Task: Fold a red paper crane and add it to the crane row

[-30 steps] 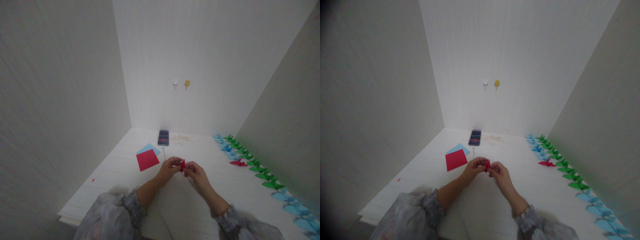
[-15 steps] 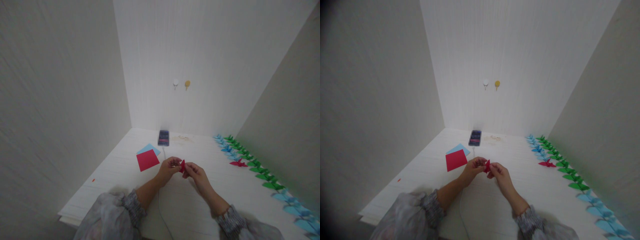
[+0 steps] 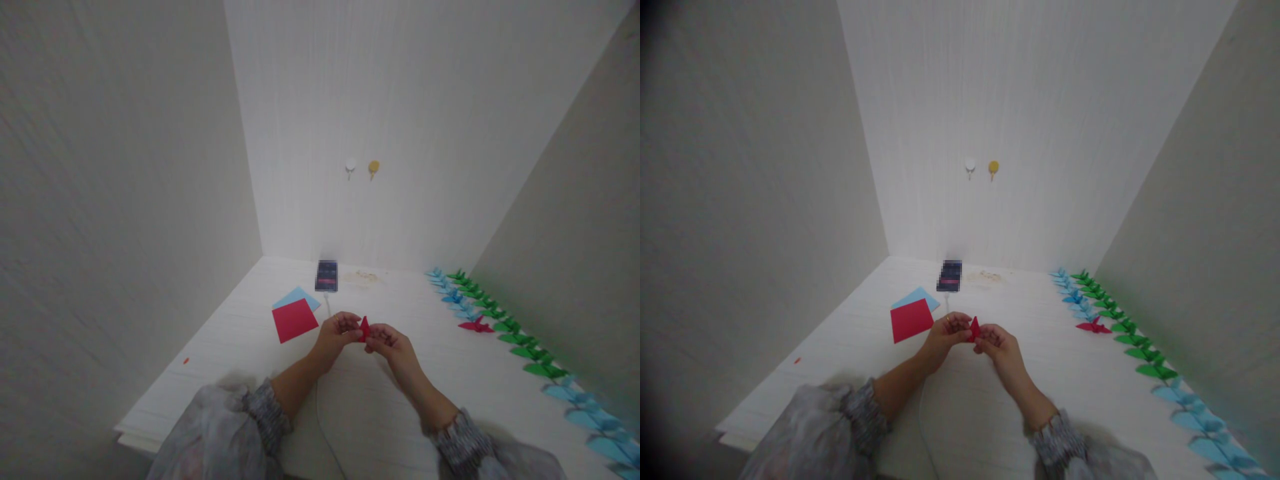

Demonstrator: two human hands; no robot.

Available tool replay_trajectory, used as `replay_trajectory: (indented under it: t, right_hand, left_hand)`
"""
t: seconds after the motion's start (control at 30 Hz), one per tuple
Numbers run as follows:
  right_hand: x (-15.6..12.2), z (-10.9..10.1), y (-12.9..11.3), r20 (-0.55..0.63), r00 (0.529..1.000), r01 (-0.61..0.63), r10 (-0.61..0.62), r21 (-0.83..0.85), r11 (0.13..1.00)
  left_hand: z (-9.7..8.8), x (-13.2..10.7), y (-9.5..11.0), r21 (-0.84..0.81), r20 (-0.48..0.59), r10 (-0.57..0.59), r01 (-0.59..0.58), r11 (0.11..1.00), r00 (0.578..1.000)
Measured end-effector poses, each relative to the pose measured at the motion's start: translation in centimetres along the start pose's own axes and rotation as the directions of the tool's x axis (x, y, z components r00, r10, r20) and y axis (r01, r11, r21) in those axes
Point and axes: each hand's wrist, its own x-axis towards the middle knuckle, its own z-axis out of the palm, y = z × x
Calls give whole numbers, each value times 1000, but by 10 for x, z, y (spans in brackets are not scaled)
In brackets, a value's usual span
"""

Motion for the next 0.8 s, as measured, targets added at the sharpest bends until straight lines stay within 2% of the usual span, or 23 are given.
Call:
replay_trajectory:
  t: [0.37,0.5,0.6,0.8]
  right_hand:
    - [-1,1,-1,-66,997,35,-36,-22,999]
    - [-1,2,-2,-70,996,65,-60,61,996]
    - [-1,3,-2,-37,996,88,-85,100,991]
    - [0,2,-1,-56,995,87,-85,49,995]
  left_hand:
    - [1,-3,2,-15,45,-66,67,998,997]
    - [1,-2,-1,28,114,-32,29,999,993]
    - [-1,-1,-3,26,102,-9,7,1000,995]
    - [-1,-1,-2,5,112,0,-1,1000,994]
